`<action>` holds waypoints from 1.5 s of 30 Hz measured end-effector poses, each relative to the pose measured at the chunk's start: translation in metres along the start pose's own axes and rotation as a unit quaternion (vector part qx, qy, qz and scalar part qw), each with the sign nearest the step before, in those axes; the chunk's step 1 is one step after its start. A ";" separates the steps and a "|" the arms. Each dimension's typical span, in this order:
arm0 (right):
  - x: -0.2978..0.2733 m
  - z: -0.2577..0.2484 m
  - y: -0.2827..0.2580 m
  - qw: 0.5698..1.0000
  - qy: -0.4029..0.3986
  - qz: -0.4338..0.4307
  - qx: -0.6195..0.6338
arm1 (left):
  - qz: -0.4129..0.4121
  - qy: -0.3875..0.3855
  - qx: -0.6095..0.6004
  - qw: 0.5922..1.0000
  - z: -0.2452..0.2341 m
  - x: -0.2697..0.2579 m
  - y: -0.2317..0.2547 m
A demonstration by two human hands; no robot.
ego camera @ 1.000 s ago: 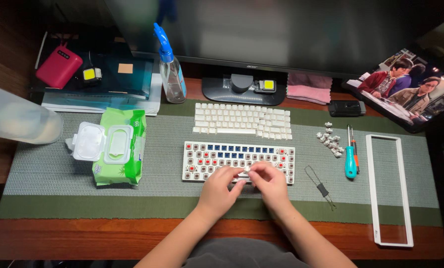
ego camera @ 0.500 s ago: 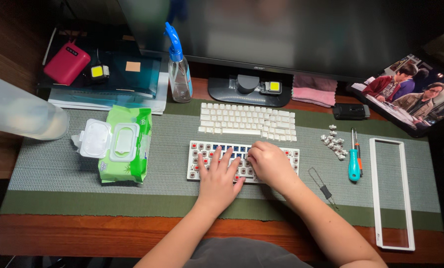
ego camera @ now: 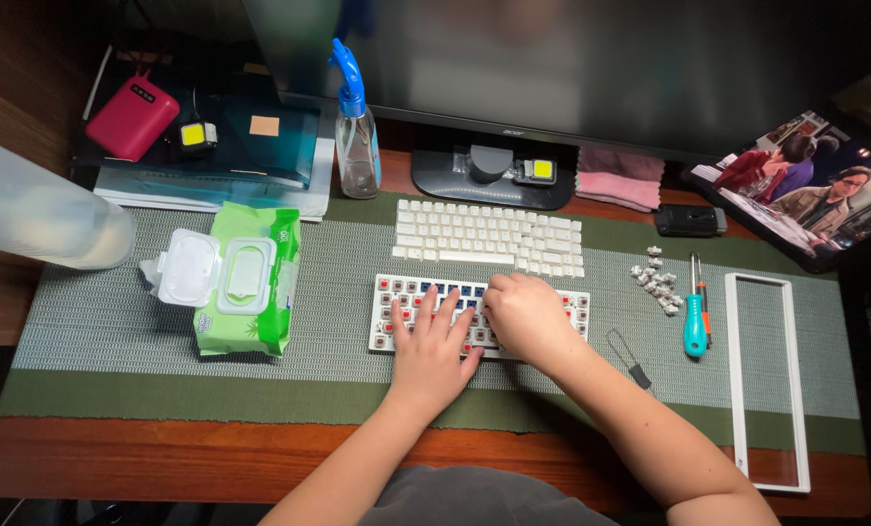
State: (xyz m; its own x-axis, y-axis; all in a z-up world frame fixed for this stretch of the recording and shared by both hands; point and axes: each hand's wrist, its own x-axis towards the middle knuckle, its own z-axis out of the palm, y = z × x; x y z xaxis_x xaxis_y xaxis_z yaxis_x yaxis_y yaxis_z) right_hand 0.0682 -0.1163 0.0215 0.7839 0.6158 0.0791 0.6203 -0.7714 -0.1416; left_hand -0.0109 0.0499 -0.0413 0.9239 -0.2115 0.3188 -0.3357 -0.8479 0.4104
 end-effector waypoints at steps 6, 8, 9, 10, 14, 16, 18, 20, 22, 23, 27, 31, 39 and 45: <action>0.002 0.002 -0.001 0.999 -0.015 -0.012 -0.028 | 0.001 0.000 0.000 1.000 0.001 0.000 -0.001; 0.004 0.002 -0.002 0.999 -0.023 -0.018 -0.033 | 0.001 -0.001 0.001 1.000 0.001 0.000 -0.001; 0.004 0.002 -0.002 0.999 -0.023 -0.021 -0.034 | 0.000 -0.002 0.001 1.000 0.001 0.000 -0.001; 0.005 0.003 -0.002 0.999 -0.022 -0.023 -0.037 | 0.000 -0.003 -0.001 1.000 0.001 0.000 -0.001; 0.005 0.003 -0.002 0.999 -0.037 -0.012 -0.013 | 0.001 -0.003 -0.001 1.000 0.002 -0.001 -0.001; 0.006 0.005 -0.003 0.999 -0.030 -0.009 -0.006 | 0.001 -0.004 -0.001 1.000 0.002 -0.001 -0.001; 0.007 0.006 -0.005 1.000 -0.023 -0.001 -0.001 | -0.001 -0.005 -0.005 1.000 0.002 0.000 -0.001; 0.006 0.006 -0.006 1.000 -0.019 0.011 0.005 | 0.001 -0.001 -0.003 1.000 0.001 0.001 -0.001; 0.001 0.004 -0.006 0.998 0.009 0.036 0.058 | 0.000 0.000 -0.001 1.000 -0.001 0.001 0.000; -0.002 0.003 -0.005 0.995 0.023 0.049 0.084 | -0.003 0.000 -0.001 1.000 -0.002 0.001 0.001; -0.027 0.001 0.003 0.971 0.151 0.028 0.181 | -0.017 -0.023 -0.015 0.999 -0.006 0.004 0.004; -0.071 0.004 0.020 0.943 0.228 0.128 0.208 | -0.005 -0.005 -0.045 0.999 -0.005 0.007 0.017; -0.127 0.013 0.104 0.928 0.277 0.235 0.088 | 0.093 -0.024 -0.088 0.991 0.016 0.049 0.046; -0.131 0.018 0.152 0.925 0.266 0.269 0.017 | 0.107 -0.034 -0.100 0.989 0.029 0.071 0.066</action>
State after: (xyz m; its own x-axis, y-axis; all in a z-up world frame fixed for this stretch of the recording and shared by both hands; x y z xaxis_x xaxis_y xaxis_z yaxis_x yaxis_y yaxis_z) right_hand 0.0593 -0.3114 -0.0280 0.8865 -0.0297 0.4618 0.1418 -0.9325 -0.3322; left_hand 0.0378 -0.0348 -0.0163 0.8355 -0.4143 0.3610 -0.5485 -0.6681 0.5027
